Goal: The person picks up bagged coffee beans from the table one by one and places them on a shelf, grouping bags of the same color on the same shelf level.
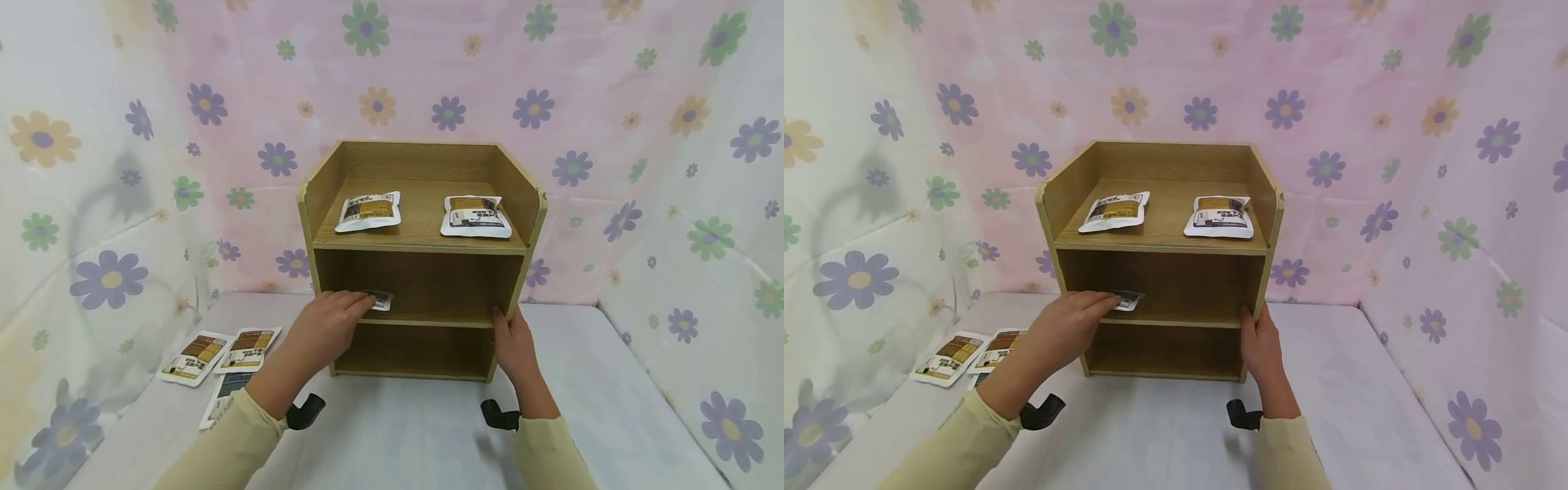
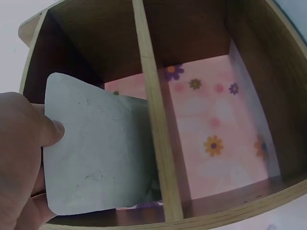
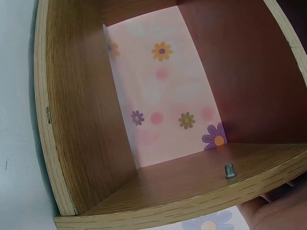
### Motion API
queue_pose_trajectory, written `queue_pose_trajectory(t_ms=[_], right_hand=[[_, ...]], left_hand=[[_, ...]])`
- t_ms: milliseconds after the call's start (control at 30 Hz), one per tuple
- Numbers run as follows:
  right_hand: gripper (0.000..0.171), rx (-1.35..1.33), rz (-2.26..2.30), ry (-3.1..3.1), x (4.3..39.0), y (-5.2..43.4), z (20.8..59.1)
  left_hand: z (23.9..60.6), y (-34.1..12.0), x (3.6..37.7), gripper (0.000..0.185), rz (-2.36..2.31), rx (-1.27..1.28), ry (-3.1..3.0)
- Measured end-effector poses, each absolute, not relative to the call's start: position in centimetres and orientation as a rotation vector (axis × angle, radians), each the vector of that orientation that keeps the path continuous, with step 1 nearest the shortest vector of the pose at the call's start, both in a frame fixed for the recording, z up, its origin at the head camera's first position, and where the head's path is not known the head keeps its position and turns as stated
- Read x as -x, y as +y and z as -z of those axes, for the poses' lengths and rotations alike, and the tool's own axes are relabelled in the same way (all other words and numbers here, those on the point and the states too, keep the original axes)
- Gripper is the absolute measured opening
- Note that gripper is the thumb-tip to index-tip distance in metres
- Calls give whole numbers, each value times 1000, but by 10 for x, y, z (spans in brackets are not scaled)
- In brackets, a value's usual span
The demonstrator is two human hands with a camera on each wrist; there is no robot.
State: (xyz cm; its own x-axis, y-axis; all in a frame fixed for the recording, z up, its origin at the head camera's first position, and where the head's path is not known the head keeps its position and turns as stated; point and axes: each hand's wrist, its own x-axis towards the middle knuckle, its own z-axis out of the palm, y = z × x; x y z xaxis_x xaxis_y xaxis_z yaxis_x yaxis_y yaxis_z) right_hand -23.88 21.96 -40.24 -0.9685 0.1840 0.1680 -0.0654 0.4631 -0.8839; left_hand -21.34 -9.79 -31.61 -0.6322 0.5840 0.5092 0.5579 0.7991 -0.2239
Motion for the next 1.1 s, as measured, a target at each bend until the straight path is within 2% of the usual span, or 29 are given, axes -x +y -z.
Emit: queue_pose_trajectory(t_ms=[1100], right_hand=[[61, 84, -1471, -2474, 238, 218, 403]], left_hand=[[336, -93, 244, 38, -37, 822, -2652]])
